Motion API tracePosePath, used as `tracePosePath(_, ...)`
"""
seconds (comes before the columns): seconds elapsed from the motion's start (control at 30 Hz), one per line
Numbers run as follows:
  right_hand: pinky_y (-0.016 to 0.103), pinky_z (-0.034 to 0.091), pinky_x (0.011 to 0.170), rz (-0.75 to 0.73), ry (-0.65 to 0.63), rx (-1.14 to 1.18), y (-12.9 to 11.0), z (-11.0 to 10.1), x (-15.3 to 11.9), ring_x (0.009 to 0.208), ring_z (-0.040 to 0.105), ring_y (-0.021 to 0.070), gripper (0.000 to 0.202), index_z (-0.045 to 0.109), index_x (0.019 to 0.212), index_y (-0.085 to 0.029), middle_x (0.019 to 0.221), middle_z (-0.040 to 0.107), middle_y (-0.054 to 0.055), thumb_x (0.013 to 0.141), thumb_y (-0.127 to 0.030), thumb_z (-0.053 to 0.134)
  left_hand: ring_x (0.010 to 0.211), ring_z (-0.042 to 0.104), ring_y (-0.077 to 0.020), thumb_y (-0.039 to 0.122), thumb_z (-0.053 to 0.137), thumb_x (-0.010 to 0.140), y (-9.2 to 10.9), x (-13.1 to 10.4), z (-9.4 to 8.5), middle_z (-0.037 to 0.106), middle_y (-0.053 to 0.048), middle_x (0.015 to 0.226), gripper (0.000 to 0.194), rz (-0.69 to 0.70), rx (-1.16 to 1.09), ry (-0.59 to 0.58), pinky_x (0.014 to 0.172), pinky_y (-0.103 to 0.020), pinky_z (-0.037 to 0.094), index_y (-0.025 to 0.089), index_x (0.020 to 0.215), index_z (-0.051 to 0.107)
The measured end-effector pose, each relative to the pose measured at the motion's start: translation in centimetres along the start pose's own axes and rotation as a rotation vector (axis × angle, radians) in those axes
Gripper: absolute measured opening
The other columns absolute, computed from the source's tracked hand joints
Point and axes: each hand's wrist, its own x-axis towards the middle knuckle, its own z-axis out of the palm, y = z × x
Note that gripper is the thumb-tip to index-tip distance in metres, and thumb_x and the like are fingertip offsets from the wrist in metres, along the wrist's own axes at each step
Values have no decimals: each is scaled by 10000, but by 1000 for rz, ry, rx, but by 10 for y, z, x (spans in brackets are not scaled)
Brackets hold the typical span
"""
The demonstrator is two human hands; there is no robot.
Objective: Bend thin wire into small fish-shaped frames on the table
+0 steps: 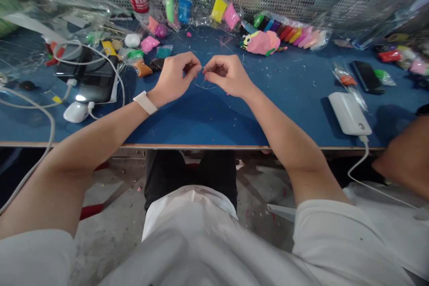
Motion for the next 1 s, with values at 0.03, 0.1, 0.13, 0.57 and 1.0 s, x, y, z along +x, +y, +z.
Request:
tracePosePath(0.03,519,757,977,2,17,-2,-1,1,0,920,796,275,391,768,989,-307,885,807,25,894,-628,971,837,732,-244,354,710,1061,0,0,0,759,-41,864,172,0,-2,6,832,-417,581,290,906,673)
tracePosePath(0.1,511,758,989,1,50,-9,-4,2,-1,954,803,278,396,769,1004,-314,946,828,32,901,-642,966,826,732,-241,363,717,1061,1,0,0,767,-38,862,181,2,3,13,829,-416,584,293,900,673)
tracePosePath(0.13,509,757,996,-5,65,-12,-6,3,-2,973,806,280,395,769,1009,-317,977,834,36,906,-645,963,824,733,-241,369,720,1060,1,0,0,771,-38,862,184,2,6,13,828,-416,588,294,899,674)
tracePosePath(0.57,545,748,1033,-21,177,-132,-12,11,-9,1116,790,329,283,768,1025,-322,1027,766,76,1010,-587,867,844,730,-275,549,711,1080,-4,1,4,752,-56,796,290,-14,-71,-19,777,-441,603,319,908,669)
tracePosePath(1.0,534,743,1020,82,77,90,-1,7,3,1026,810,299,341,760,1007,-300,917,817,38,945,-585,937,1006,750,-312,346,703,1095,4,-3,2,740,-79,918,218,53,82,-37,948,-488,621,291,893,643)
